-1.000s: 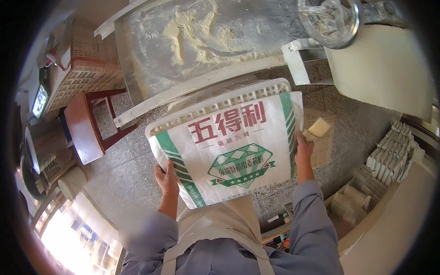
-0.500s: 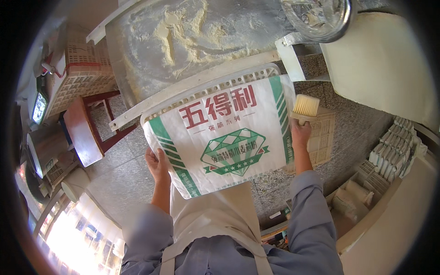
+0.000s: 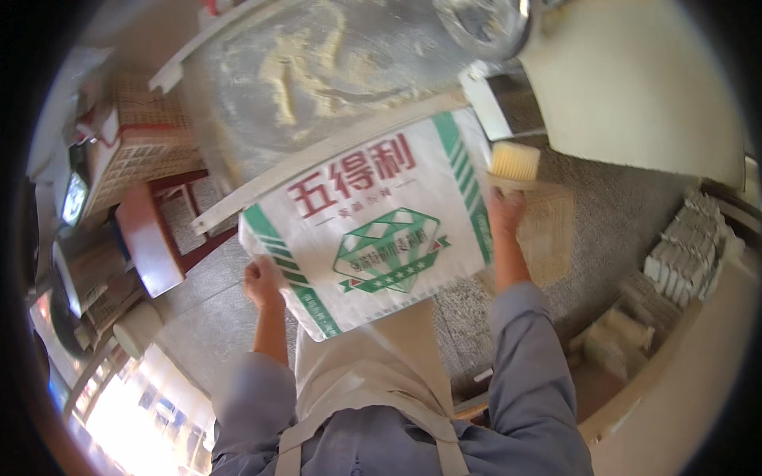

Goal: The person cleans a dough sheeter by brushing flour and debris from the machine's surfaces and rollers into a nearby bag. They move a small stool, use a brush to sweep the hopper and roller area, and repeatedly wipe the surfaces while holding the bag open to collect the residue.

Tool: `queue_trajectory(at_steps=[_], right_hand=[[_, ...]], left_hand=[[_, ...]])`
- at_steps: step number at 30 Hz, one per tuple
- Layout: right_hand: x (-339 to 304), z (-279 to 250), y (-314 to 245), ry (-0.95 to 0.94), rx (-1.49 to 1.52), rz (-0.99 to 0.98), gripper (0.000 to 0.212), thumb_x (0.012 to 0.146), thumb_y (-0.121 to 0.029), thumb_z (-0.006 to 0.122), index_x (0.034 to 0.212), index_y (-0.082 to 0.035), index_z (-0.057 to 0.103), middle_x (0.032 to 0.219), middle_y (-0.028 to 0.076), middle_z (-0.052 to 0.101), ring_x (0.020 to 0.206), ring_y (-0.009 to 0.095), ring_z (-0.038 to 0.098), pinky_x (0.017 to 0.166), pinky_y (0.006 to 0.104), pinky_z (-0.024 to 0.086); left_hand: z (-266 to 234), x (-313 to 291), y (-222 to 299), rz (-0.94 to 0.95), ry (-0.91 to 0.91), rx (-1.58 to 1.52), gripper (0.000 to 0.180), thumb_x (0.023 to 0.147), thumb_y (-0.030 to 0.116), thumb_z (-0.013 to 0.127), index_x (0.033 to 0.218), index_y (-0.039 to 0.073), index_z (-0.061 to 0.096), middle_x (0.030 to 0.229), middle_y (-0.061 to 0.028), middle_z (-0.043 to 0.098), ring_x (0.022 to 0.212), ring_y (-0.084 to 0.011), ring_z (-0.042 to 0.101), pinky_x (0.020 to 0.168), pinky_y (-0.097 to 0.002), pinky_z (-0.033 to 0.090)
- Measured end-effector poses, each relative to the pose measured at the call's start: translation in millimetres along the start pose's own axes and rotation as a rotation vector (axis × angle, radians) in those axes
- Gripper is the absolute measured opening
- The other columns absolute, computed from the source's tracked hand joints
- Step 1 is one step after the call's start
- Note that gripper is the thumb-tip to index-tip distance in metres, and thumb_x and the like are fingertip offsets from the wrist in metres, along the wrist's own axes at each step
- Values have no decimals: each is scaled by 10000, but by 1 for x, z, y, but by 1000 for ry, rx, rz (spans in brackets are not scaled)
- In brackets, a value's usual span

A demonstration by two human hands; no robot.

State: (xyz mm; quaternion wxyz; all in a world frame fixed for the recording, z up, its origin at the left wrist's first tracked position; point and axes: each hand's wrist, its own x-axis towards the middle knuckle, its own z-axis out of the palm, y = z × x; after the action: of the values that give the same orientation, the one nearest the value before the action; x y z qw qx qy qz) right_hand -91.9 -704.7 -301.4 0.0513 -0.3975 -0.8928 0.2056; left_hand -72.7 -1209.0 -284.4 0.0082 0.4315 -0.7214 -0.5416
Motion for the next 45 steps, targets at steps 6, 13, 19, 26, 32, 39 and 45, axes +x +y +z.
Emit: queue_trajectory(at_steps=[6, 13, 19, 26, 32, 39, 45], right_hand=[[-29, -57, 54, 52, 94, -268, 324, 868, -224, 615, 999, 70, 642, 918, 214, 661, 830, 351, 634, 729, 448, 498], [-174, -41, 56, -447, 205, -280, 472, 758, -68, 603, 1173, 126, 489, 1075, 252, 593, 988, 342, 594, 867, 386, 468], [-251, -22, -37, -750, 392, -434, 456, 764, -46, 595, 1173, 126, 489, 1071, 242, 597, 982, 325, 600, 863, 378, 473], [-362, -24, -162, -733, 548, -997, 158, 810, -19, 569, 962, 24, 573, 736, 64, 583, 648, 153, 556, 519, 316, 455], [-444, -56, -227, -851, 329, -655, 227, 800, -210, 684, 829, -8, 584, 550, 31, 525, 429, 131, 478, 415, 314, 370], [-456, -131, -194, -843, 262, -97, 252, 874, -260, 623, 777, -53, 516, 612, 27, 461, 493, 109, 446, 450, 310, 352], [-431, -115, -195, -524, 622, 139, 245, 844, -234, 630, 899, -2, 578, 665, 33, 527, 568, 105, 499, 505, 293, 405]], left_hand=[[-68, -50, 7, 239, 157, 453, 587, 811, 360, 665, 1208, -38, 499, 1233, -255, 494, 1156, -404, 461, 993, -445, 365], [-220, -134, -10, -6, 362, 430, 506, 779, 352, 688, 1096, -18, 553, 1078, -215, 586, 1032, -375, 547, 887, -433, 436], [-303, -142, -39, -69, 398, 397, 527, 777, 370, 680, 1117, -11, 549, 1098, -216, 573, 1045, -373, 543, 902, -444, 433], [-469, -121, -125, -201, 338, 235, 545, 780, 352, 670, 1170, -10, 553, 1151, -226, 577, 1067, -361, 558, 878, -434, 461], [-586, -80, -224, -181, 364, 128, 285, 836, 234, 578, 617, 51, 570, 524, 29, 437, 490, -77, 394, 433, -293, 313], [-563, 9, -196, -343, 77, -5, 260, 843, 200, 636, 945, -39, 626, 801, -84, 642, 701, -145, 598, 615, -276, 479], [-502, 99, -64, -224, -209, -217, 120, 864, 124, 591, 903, 10, 588, 655, -9, 523, 518, -72, 472, 443, -203, 356]])
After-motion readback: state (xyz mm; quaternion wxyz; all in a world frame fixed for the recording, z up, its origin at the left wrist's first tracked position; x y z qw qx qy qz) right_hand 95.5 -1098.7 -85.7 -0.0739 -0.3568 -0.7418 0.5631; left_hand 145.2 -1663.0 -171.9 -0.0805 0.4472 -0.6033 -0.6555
